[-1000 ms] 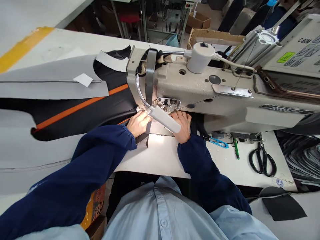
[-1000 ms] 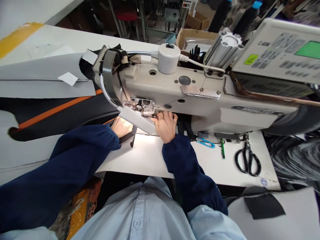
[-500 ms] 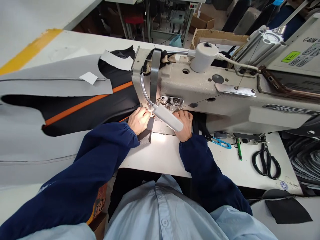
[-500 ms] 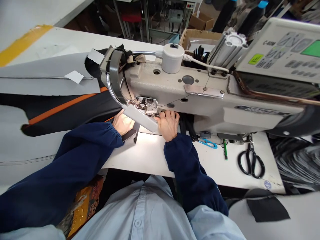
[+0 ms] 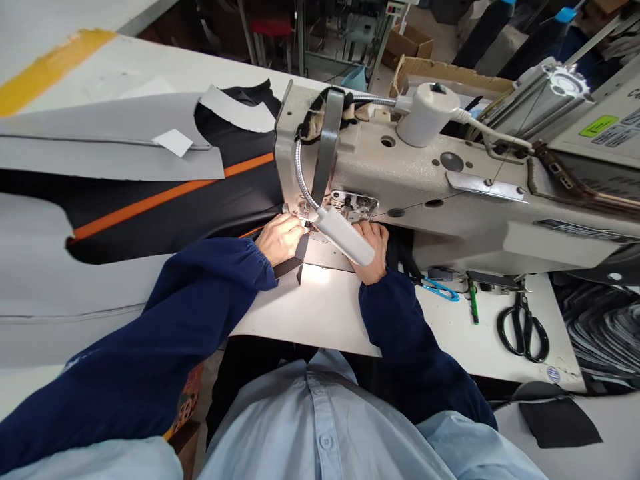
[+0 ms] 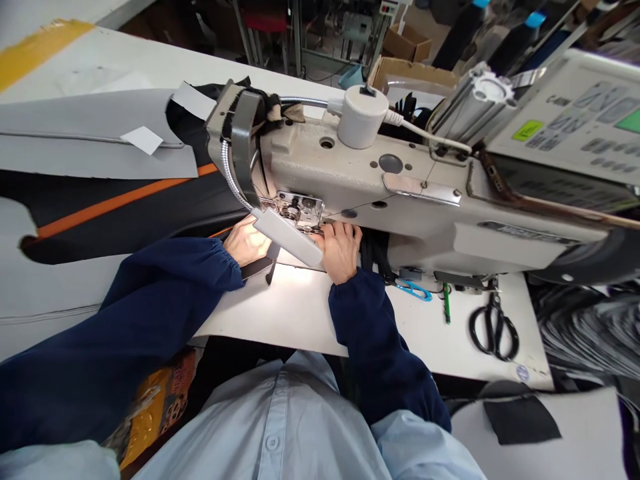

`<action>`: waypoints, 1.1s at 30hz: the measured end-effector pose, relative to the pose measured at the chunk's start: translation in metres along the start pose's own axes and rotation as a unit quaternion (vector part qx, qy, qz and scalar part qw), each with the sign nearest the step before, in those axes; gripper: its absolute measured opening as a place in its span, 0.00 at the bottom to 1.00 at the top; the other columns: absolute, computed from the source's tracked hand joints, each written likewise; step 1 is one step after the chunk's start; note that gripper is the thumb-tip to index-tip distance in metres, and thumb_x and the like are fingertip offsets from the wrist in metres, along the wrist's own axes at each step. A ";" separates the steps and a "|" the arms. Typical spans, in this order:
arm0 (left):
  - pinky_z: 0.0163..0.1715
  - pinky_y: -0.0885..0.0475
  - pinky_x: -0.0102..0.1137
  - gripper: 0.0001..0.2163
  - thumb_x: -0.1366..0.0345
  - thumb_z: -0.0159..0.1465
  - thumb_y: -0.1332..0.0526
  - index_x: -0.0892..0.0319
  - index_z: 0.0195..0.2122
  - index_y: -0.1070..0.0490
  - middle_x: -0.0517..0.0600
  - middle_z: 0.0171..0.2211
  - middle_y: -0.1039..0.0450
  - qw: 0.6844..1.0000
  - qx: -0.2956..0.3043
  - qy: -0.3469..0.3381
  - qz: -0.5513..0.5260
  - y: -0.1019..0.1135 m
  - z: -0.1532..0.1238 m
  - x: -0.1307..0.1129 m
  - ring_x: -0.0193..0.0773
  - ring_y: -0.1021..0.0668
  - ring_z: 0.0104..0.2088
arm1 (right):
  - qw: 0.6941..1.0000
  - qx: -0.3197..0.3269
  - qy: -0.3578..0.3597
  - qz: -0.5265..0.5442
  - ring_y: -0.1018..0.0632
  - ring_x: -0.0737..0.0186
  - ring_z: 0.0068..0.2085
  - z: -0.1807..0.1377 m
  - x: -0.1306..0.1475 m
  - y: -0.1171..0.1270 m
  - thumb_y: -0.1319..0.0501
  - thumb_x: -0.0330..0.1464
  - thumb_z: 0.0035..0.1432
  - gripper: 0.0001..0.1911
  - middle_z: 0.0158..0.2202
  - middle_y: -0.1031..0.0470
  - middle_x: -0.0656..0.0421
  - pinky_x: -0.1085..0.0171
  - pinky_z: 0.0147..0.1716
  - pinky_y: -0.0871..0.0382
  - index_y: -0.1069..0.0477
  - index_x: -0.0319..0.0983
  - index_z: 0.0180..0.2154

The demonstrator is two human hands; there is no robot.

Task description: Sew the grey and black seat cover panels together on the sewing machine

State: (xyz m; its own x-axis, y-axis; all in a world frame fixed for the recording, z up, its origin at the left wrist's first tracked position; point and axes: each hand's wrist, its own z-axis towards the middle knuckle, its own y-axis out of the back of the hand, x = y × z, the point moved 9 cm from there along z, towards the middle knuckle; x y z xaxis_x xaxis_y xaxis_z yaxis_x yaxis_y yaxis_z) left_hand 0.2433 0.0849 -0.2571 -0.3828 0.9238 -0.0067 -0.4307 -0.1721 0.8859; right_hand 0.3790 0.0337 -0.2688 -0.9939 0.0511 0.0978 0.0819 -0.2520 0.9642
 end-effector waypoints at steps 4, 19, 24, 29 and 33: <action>0.35 0.33 0.33 0.17 0.72 0.65 0.53 0.59 0.21 0.32 0.52 0.21 0.34 1.000 0.006 -0.008 -0.022 0.001 0.000 0.000 0.38 0.30 0.30 | 1.000 -0.009 -0.001 -0.001 0.34 0.52 0.41 0.000 -0.001 0.001 0.47 0.39 0.64 0.14 0.36 0.30 0.52 0.54 0.49 0.44 0.29 0.37 0.40; 0.32 0.34 0.32 0.14 0.69 0.62 0.48 0.61 0.24 0.26 0.51 0.20 0.31 0.996 -0.057 -0.065 -0.032 0.012 0.001 0.000 0.38 0.27 0.29 | 0.999 0.006 -0.041 0.025 0.32 0.51 0.43 0.003 -0.002 0.002 0.46 0.37 0.64 0.13 0.37 0.28 0.51 0.54 0.50 0.47 0.27 0.36 0.39; 0.30 0.36 0.32 0.15 0.69 0.63 0.49 0.61 0.23 0.26 0.50 0.19 0.32 0.996 -0.052 -0.074 0.006 0.009 0.001 -0.001 0.38 0.28 0.28 | 0.999 0.005 -0.037 0.019 0.32 0.52 0.43 0.003 -0.002 0.003 0.45 0.37 0.63 0.13 0.37 0.28 0.51 0.54 0.50 0.47 0.27 0.36 0.39; 0.31 0.36 0.32 0.16 0.68 0.63 0.49 0.60 0.23 0.26 0.50 0.19 0.33 0.997 -0.018 -0.070 0.039 0.004 0.002 0.000 0.37 0.29 0.28 | 0.999 0.014 -0.037 0.016 0.33 0.52 0.43 0.002 -0.002 0.002 0.46 0.37 0.63 0.13 0.38 0.28 0.51 0.54 0.50 0.47 0.27 0.36 0.41; 0.30 0.37 0.33 0.16 0.68 0.63 0.50 0.60 0.23 0.26 0.50 0.19 0.34 0.997 0.002 -0.063 0.037 0.001 0.002 0.001 0.38 0.29 0.28 | 0.999 0.010 -0.028 0.013 0.33 0.52 0.43 0.002 -0.001 0.002 0.46 0.38 0.63 0.14 0.38 0.28 0.51 0.53 0.50 0.47 0.28 0.36 0.40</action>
State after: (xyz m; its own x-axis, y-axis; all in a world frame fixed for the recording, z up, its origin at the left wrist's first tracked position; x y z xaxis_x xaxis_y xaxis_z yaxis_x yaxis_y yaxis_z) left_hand 0.2436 0.0863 -0.2551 -0.3076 0.9442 0.1179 -0.4021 -0.2412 0.8832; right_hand 0.3807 0.0350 -0.2667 -0.9858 0.0998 0.1352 0.1087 -0.2351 0.9659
